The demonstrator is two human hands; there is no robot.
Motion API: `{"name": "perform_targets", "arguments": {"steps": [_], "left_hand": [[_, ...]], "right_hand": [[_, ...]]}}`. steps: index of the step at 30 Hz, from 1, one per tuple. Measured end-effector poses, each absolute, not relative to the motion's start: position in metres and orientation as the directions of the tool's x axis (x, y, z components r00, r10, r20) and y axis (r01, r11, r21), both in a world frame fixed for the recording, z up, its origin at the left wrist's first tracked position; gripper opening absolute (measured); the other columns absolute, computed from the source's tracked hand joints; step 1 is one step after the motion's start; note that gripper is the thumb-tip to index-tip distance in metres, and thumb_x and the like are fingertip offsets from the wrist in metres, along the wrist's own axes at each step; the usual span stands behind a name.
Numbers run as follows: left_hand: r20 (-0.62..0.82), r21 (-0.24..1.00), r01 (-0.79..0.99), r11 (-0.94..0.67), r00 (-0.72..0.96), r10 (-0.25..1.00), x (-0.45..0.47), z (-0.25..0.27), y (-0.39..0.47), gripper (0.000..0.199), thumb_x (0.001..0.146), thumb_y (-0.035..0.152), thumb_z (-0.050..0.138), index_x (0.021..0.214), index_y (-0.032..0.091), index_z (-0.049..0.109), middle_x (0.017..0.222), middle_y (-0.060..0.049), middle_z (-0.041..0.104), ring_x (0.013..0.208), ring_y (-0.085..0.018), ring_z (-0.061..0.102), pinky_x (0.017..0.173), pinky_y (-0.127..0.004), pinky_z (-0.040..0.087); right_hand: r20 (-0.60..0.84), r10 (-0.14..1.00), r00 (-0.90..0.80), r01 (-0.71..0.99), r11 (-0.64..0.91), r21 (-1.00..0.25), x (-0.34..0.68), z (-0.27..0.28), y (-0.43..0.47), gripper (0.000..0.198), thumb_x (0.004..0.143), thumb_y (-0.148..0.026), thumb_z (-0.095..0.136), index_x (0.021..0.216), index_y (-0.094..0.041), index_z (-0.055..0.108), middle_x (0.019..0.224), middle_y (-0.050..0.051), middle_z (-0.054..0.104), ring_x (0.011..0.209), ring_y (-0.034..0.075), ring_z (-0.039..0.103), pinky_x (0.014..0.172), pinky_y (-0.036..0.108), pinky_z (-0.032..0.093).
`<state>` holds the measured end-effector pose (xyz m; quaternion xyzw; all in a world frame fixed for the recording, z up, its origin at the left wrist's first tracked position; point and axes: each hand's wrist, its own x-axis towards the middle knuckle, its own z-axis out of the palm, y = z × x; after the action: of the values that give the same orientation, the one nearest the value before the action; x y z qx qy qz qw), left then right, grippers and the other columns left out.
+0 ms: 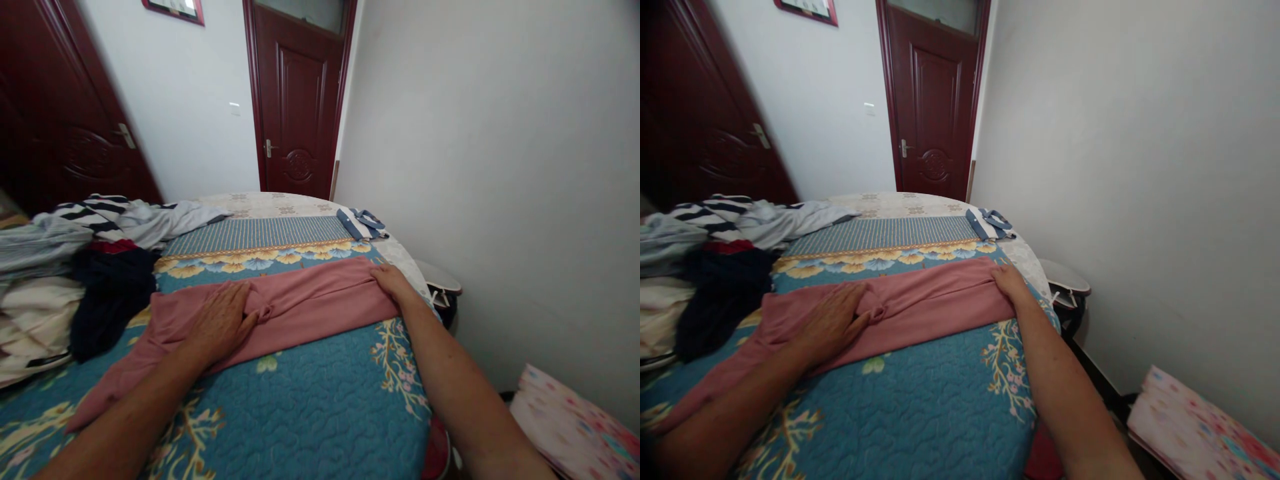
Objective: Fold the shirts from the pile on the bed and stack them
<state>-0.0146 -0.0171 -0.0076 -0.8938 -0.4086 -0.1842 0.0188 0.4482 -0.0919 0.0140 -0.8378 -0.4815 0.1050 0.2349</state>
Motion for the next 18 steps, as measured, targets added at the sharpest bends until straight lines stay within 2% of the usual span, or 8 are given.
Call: {"name": "perform_targets", "arguments": {"steps": [4, 7, 10, 13, 15, 18], "left_hand": [[0.333, 0.105, 0.749, -0.654, 0.593, 0.733, -0.019, -0.012, -0.016, 0.069, 0.103, 0.06, 0.049, 0.152, 0.013, 0.055, 0.158, -0.024, 0.057, 0.149, -0.041, 0.051, 0.122, -0.059, 0.04], [0.337, 0.117, 0.723, -0.681, 0.617, 0.712, -0.019, -0.016, -0.019, 0.063, 0.103, 0.058, 0.051, 0.15, 0.017, 0.058, 0.16, -0.021, 0.056, 0.151, -0.037, 0.049, 0.124, -0.056, 0.038], [0.336, 0.126, 0.713, -0.69, 0.623, 0.706, -0.018, -0.017, -0.021, 0.059, 0.104, 0.057, 0.051, 0.15, 0.022, 0.058, 0.161, -0.018, 0.056, 0.153, -0.035, 0.047, 0.123, -0.055, 0.038], [0.308, 0.124, 0.74, -0.661, 0.605, 0.734, -0.02, -0.012, -0.023, 0.06, 0.104, 0.058, 0.049, 0.153, 0.026, 0.058, 0.164, -0.018, 0.052, 0.152, -0.038, 0.047, 0.12, -0.059, 0.039], [0.3, 0.124, 0.726, -0.677, 0.623, 0.723, -0.021, -0.005, -0.026, 0.058, 0.105, 0.057, 0.048, 0.154, 0.028, 0.058, 0.165, -0.017, 0.051, 0.153, -0.038, 0.045, 0.121, -0.062, 0.037], [0.299, 0.126, 0.616, -0.778, 0.724, 0.622, -0.017, 0.006, -0.036, 0.052, 0.107, 0.052, 0.047, 0.153, 0.032, 0.059, 0.163, -0.012, 0.055, 0.155, -0.034, 0.043, 0.127, -0.059, 0.03]], "right_hand": [[0.156, 0.806, 0.571, 0.74, -0.423, -0.523, 0.465, 0.013, -0.094, 0.038, 0.099, -0.032, 0.05, 0.112, -0.013, 0.08, 0.113, 0.013, 0.079, 0.105, 0.025, 0.071, 0.092, 0.029, 0.051], [0.213, 0.745, 0.632, 0.727, -0.474, -0.497, 0.476, 0.012, -0.098, 0.04, 0.099, -0.033, 0.05, 0.118, -0.011, 0.077, 0.12, 0.016, 0.078, 0.11, 0.026, 0.07, 0.095, 0.03, 0.05], [0.153, 0.751, 0.642, 0.712, -0.511, -0.481, 0.479, 0.012, -0.1, 0.035, 0.095, -0.028, 0.055, 0.116, -0.013, 0.079, 0.122, 0.016, 0.078, 0.114, 0.026, 0.07, 0.096, 0.029, 0.05], [0.085, 0.764, 0.64, 0.685, -0.516, -0.514, 0.479, 0.012, -0.1, 0.029, 0.089, -0.025, 0.062, 0.106, -0.014, 0.082, 0.115, 0.016, 0.08, 0.112, 0.028, 0.072, 0.096, 0.031, 0.052], [0.04, 0.773, 0.633, 0.646, -0.499, -0.577, 0.479, 0.013, -0.1, 0.026, 0.086, -0.025, 0.065, 0.102, -0.015, 0.083, 0.107, 0.014, 0.082, 0.108, 0.029, 0.074, 0.094, 0.032, 0.054], [-0.093, 0.774, 0.627, 0.492, -0.486, -0.723, 0.481, 0.015, -0.103, 0.025, 0.086, -0.026, 0.068, 0.103, -0.015, 0.082, 0.103, 0.013, 0.083, 0.1, 0.028, 0.077, 0.089, 0.033, 0.058]]}}
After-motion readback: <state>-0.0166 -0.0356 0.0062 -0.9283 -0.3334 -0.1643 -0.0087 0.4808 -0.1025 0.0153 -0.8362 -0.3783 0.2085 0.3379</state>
